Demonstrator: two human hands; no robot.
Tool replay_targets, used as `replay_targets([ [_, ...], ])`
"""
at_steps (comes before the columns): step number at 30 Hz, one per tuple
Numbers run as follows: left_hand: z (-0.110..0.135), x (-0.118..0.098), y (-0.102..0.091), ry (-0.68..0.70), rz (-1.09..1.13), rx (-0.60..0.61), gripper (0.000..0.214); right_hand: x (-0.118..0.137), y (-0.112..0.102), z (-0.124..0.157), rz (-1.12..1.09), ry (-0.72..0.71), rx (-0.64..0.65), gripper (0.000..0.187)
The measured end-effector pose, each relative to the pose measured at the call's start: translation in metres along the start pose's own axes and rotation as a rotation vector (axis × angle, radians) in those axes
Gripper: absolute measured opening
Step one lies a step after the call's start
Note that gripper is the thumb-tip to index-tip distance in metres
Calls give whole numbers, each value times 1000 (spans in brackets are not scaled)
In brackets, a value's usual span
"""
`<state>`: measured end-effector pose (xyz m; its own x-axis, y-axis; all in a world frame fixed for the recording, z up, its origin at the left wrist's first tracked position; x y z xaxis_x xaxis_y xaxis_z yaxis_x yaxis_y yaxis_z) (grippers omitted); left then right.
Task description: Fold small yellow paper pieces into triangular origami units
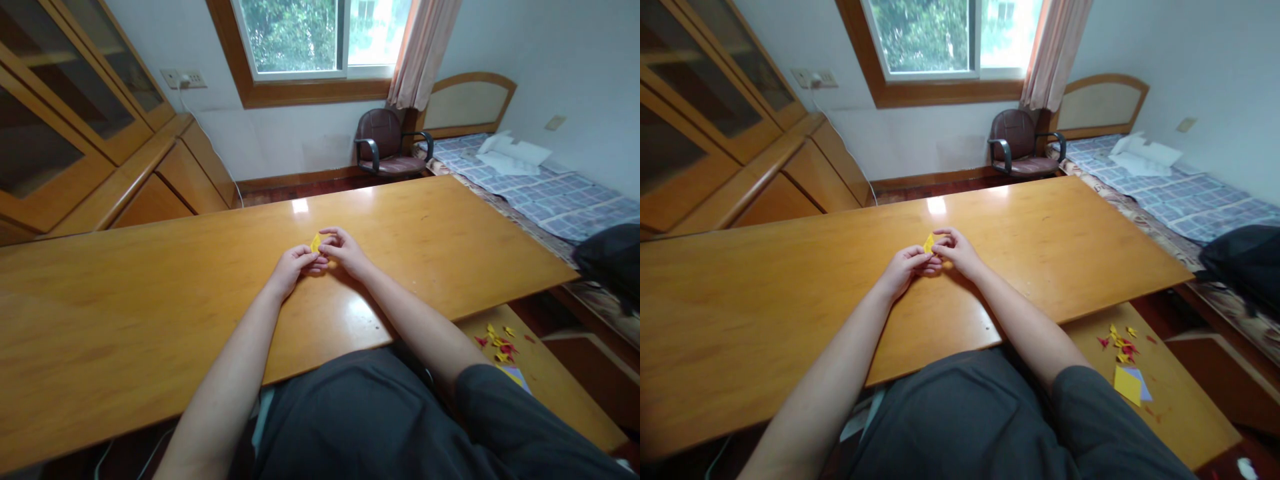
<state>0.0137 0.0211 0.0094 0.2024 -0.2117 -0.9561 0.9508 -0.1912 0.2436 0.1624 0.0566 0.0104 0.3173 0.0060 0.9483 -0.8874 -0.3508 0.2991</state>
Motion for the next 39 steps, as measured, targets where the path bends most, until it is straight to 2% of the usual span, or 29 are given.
replay_targets([
  [5, 0, 2, -3, -15, -66, 68, 30, -1, -2, 1, 10, 18, 11, 46],
  [10, 2, 3, -11, -78, -107, 191, 36, 2, -3, 5, 52, 61, 85, 41],
  [13, 4, 3, -14, -83, -118, 212, 37, 3, -5, 6, 88, 66, 116, 40],
  [23, 2, 4, -13, -57, -120, 177, 37, 0, -2, 4, 107, 44, 78, 40],
  [29, 1, 0, -13, 39, -214, 63, 34, -1, -3, 3, 135, 29, 28, 38],
  [34, 0, -7, -18, 171, -245, -85, 34, -2, -5, 3, 228, 44, 66, 33],
  [39, 0, -5, -17, 150, -264, -43, 33, -7, -4, 5, 264, 79, 148, 31],
])
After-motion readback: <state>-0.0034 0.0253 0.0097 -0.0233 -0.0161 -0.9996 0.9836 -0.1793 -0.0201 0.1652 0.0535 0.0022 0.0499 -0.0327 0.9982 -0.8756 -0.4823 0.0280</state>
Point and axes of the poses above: each hand's wrist, its own z-axis away from the middle knuckle, its own y-axis out of the palm, x = y × z, the point moved 3 cm from there along -z, towards the middle knuckle, and after that the axes turned 1 degree about y, right-handed, at the moved point
